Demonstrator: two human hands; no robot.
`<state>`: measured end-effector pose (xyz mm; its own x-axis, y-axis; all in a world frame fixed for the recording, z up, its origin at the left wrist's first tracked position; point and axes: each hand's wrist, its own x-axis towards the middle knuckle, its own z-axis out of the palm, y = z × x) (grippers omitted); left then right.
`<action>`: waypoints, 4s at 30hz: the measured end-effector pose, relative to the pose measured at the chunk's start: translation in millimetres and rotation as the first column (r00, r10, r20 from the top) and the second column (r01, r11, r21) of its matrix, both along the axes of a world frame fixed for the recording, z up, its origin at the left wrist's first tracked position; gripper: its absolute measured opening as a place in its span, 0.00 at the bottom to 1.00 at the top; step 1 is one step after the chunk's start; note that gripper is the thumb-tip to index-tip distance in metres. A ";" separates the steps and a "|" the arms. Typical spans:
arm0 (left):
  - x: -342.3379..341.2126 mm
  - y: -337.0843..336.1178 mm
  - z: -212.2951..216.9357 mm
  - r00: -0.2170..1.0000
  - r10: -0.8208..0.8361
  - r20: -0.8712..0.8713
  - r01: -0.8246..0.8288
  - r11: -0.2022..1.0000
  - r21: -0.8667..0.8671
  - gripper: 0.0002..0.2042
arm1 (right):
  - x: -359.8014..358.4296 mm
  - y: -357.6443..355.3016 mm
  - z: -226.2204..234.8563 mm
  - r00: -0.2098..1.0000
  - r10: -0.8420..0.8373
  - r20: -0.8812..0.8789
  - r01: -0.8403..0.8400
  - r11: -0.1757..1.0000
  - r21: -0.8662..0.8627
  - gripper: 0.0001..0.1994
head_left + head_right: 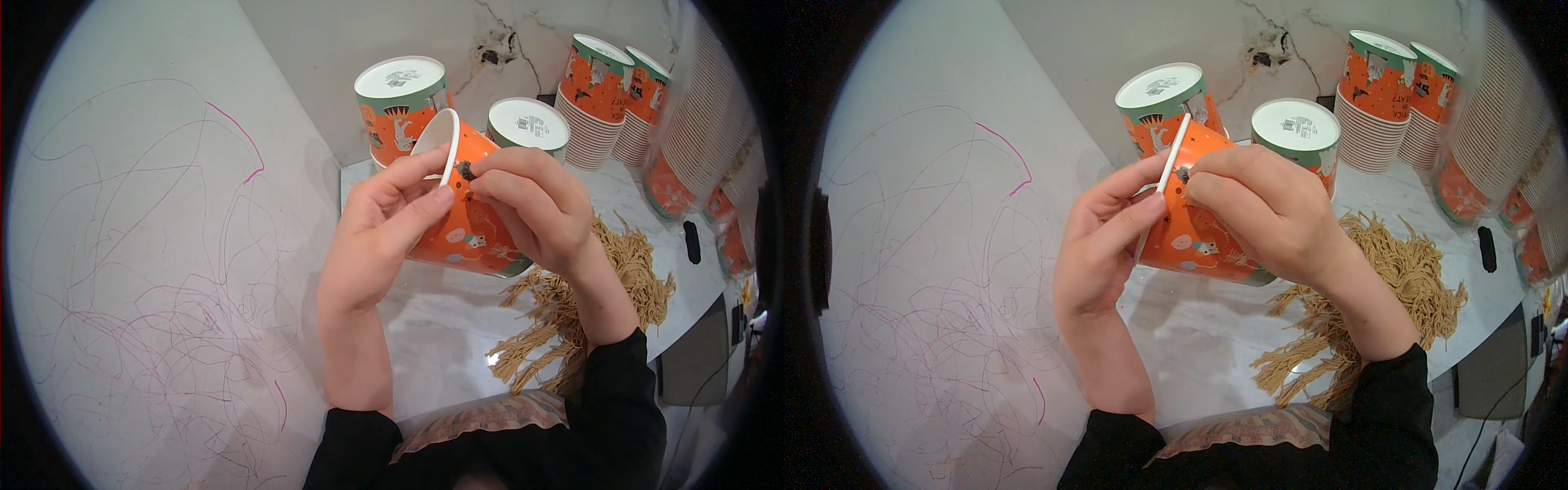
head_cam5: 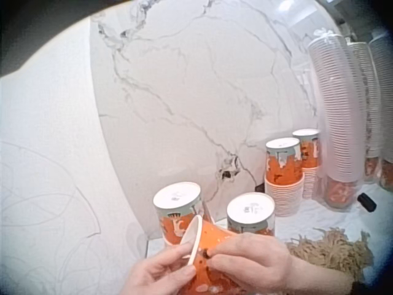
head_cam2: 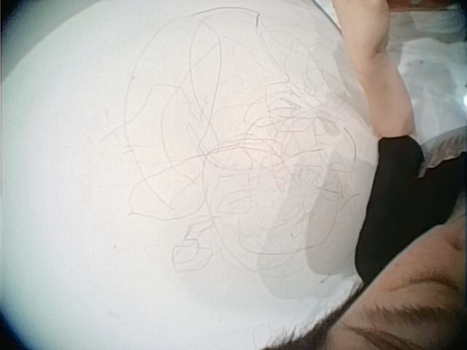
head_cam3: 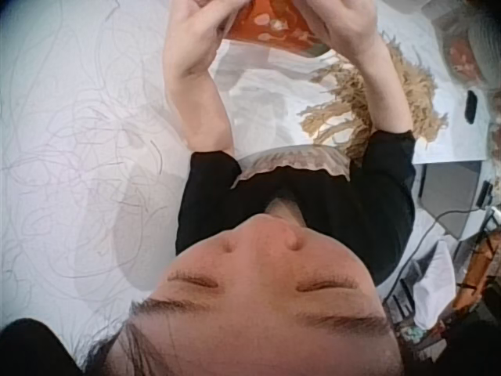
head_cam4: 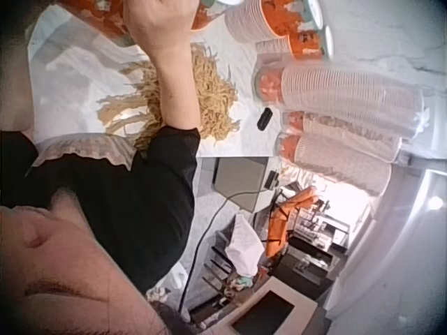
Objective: Attaching and tying thin strings to the edges of decorative paper cups.
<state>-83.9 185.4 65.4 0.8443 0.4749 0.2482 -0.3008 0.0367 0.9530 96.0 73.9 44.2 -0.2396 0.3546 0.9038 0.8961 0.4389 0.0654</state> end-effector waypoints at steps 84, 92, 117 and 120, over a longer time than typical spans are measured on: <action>12.5 3.4 -13.1 0.970 0.176 -0.166 -0.139 0.967 0.216 0.19 | -10.7 2.0 -9.5 0.855 -0.071 -0.514 -0.190 0.878 -0.439 0.08; 2.1 8.7 -9.8 0.967 0.097 -0.234 -0.039 0.970 0.241 0.16 | -10.7 5.5 -16.6 0.904 -0.040 -0.426 -0.165 0.886 -0.433 0.06; 1.4 32.3 -18.9 0.876 0.228 -0.426 0.014 0.869 0.494 0.08 | 5.9 11.7 -18.0 0.970 0.137 -0.203 -0.208 0.897 -0.390 0.10; 0.0 33.5 -20.9 0.891 0.219 -0.398 -0.005 0.881 0.473 0.07 | 5.8 10.7 -15.2 0.978 0.118 -0.172 -0.182 0.887 -0.424 0.09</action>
